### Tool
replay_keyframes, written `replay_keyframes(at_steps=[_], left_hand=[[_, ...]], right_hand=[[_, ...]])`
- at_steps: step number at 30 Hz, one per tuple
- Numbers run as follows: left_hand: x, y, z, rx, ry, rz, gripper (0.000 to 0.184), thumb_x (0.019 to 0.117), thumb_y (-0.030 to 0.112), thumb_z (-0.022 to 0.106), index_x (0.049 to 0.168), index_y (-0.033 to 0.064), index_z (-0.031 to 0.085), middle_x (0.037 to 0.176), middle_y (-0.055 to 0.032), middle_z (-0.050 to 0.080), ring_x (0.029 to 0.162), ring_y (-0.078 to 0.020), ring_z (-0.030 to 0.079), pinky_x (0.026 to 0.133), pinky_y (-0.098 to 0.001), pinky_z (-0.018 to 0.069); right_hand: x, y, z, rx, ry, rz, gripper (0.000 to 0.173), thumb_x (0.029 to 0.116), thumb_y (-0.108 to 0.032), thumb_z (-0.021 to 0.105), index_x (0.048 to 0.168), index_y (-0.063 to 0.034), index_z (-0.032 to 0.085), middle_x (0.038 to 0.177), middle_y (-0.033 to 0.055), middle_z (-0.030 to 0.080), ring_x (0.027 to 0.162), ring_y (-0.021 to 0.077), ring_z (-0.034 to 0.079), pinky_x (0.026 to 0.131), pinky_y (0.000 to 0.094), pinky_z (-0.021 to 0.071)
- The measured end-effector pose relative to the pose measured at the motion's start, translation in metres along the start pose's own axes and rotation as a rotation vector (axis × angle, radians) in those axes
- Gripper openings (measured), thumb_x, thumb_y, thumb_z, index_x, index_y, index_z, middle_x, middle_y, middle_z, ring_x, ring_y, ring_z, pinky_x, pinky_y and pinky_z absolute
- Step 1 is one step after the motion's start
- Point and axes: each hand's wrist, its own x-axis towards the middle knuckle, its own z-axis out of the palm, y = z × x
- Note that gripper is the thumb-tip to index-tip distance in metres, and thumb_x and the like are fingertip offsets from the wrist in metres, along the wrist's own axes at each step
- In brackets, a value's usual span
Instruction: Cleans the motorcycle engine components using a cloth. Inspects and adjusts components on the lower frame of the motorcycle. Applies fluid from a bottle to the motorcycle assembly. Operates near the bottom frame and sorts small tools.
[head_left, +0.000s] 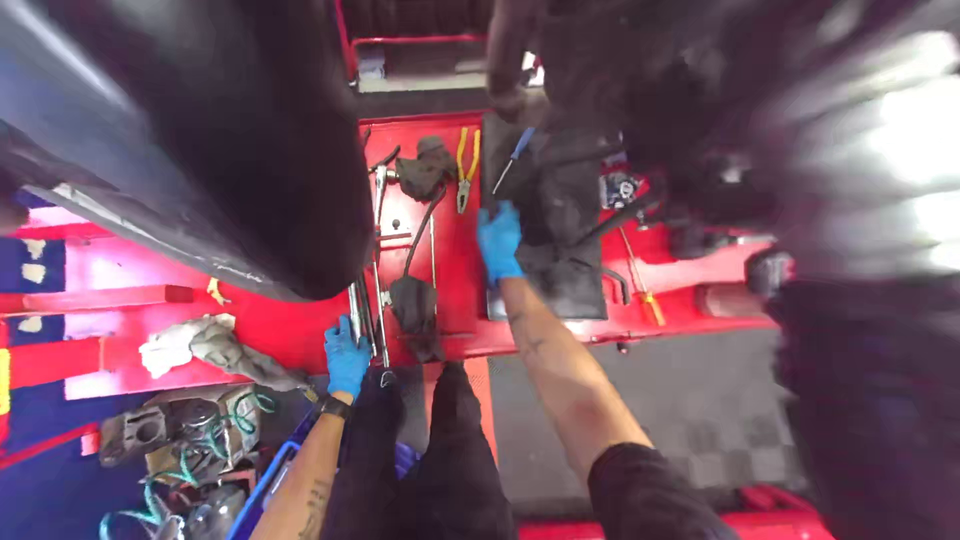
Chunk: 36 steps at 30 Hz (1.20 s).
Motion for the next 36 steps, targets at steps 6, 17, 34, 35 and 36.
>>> replay_keyframes(at_steps=[6,17,34,35,36], left_hand=[[-0.007,0.043,-0.008,0.011,0.371,0.421,0.058,0.095,0.03,0.065,0.147,0.0061,0.054,0.142,-0.023,0.058,0.132,-0.0438,0.054,0.107,-0.0555,0.0478],[0.212,0.289,0.012,0.116,0.103,0.618,0.05,0.0986,0.009,0.059,0.148,0.0132,0.053,0.143,-0.0205,0.057,0.126,-0.0444,0.057,0.1,-0.0612,0.0502],[-0.053,-0.026,-0.047,-0.463,0.84,-0.021,0.033,0.0965,0.007,0.059,0.126,-0.0054,0.064,0.125,-0.026,0.062,0.116,-0.03,0.062,0.101,-0.0414,0.0522],[-0.044,-0.042,-0.045,-0.363,0.783,-0.054,0.034,0.0979,0.011,0.06,0.128,-0.004,0.064,0.129,-0.0281,0.061,0.123,-0.0366,0.06,0.105,-0.0484,0.0497],[-0.035,-0.055,-0.042,-0.259,0.676,-0.058,0.034,0.0985,0.015,0.062,0.128,-0.0014,0.066,0.133,-0.0285,0.061,0.127,-0.0428,0.057,0.108,-0.0564,0.0468]], right_hand=[[0.145,-0.023,-0.005,0.011,0.052,0.168,0.054,0.0918,-0.022,0.068,0.135,0.0076,0.054,0.13,0.0303,0.062,0.12,0.0448,0.062,0.098,0.0619,0.0511],[0.092,-0.059,0.034,-0.201,-0.111,0.028,0.057,0.0905,-0.05,0.07,0.118,0.0001,0.067,0.115,0.0208,0.07,0.109,0.0372,0.068,0.091,0.0596,0.054],[-0.135,0.013,0.022,-0.299,-0.535,-0.055,0.053,0.0937,-0.055,0.066,0.114,-0.0064,0.071,0.1,0.0182,0.073,0.096,0.0381,0.071,0.084,0.0623,0.0549],[-0.134,0.005,0.014,-0.357,-0.537,-0.102,0.06,0.0919,-0.063,0.064,0.114,-0.0085,0.072,0.102,0.018,0.074,0.098,0.0384,0.071,0.084,0.0631,0.0543],[-0.127,-0.005,0.006,-0.391,-0.512,-0.164,0.063,0.0916,-0.066,0.062,0.117,-0.0094,0.072,0.107,0.0183,0.073,0.102,0.0389,0.07,0.086,0.064,0.0536]])
